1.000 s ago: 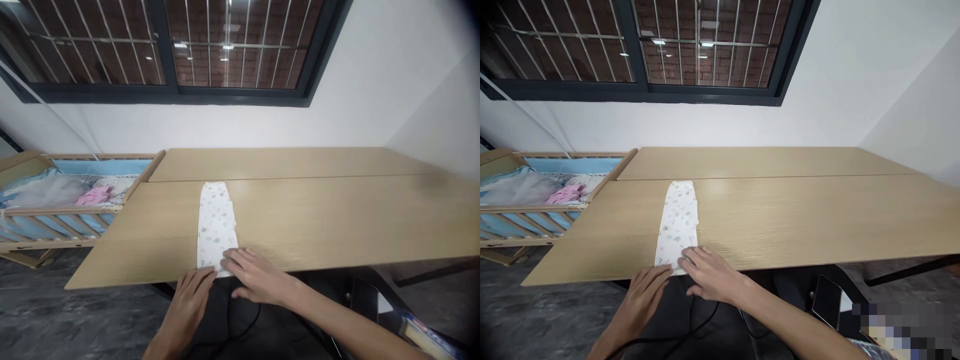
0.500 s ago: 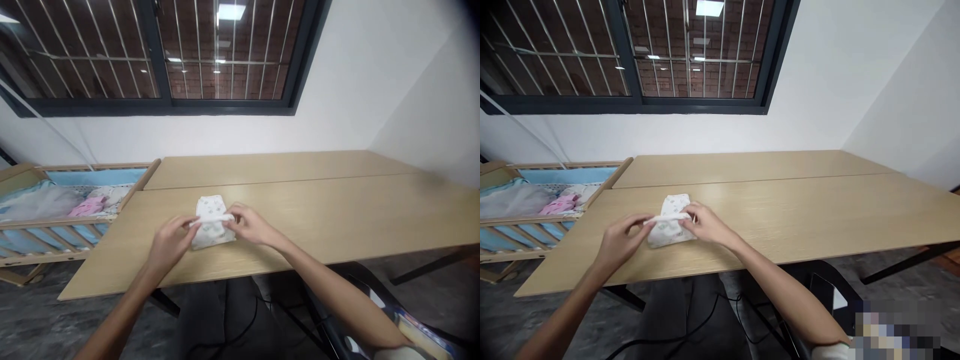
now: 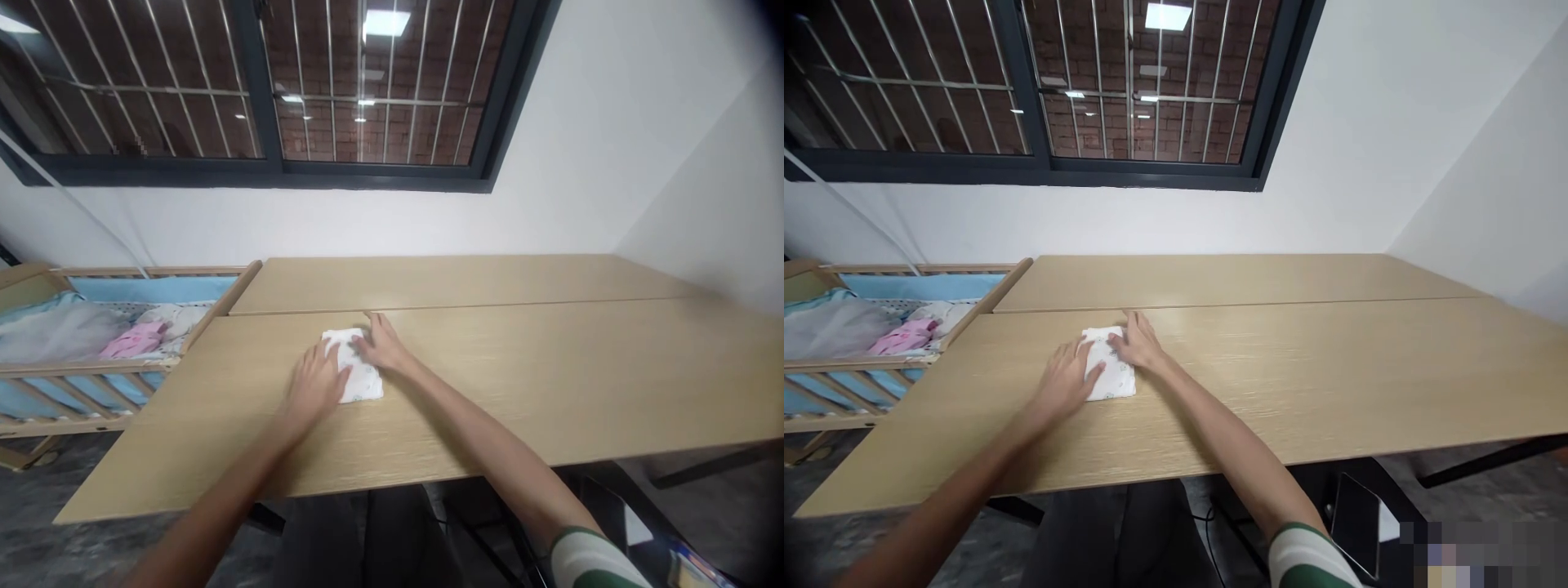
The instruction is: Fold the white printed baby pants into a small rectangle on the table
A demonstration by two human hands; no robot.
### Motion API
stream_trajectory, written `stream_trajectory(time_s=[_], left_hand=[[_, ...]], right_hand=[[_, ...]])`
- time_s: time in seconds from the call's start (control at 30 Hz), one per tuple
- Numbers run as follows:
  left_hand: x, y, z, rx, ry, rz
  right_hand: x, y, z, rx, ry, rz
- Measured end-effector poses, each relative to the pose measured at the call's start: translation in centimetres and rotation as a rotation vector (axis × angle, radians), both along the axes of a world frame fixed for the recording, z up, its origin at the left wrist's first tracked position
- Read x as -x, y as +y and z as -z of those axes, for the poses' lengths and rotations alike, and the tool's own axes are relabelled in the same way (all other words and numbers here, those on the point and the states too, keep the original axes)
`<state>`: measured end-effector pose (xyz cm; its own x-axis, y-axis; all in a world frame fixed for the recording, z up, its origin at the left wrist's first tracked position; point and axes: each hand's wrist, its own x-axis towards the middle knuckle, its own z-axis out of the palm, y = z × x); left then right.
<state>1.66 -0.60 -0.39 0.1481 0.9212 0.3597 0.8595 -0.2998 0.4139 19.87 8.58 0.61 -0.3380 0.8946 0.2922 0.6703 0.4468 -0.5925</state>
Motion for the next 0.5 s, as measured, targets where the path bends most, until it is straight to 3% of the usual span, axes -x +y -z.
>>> stream_trajectory(time_s=[0.13,0.27,0.37,0.5], left_hand=[[-2.0,-7.3,2.7,-0.113,0.302,0.001],[-3.1,-9.6,3.6,-0.059,0.389,-0.009],[-3.2,-9.3,3.9,-0.057,0.390,-0.038],[-3.1,-8.8,4.6,-0.125,0.391,-0.096]], right_hand=[[0.7,-4.4,-1.5,-0.069,-0.143,-0.458],[2.9,-7.5,-1.2,0.019,-0.246,-0.827],[3.3,-6.2,0.4,0.103,-0.309,-0.882],[2.2,0.1,2.1,0.097,-0.433,-0.682]])
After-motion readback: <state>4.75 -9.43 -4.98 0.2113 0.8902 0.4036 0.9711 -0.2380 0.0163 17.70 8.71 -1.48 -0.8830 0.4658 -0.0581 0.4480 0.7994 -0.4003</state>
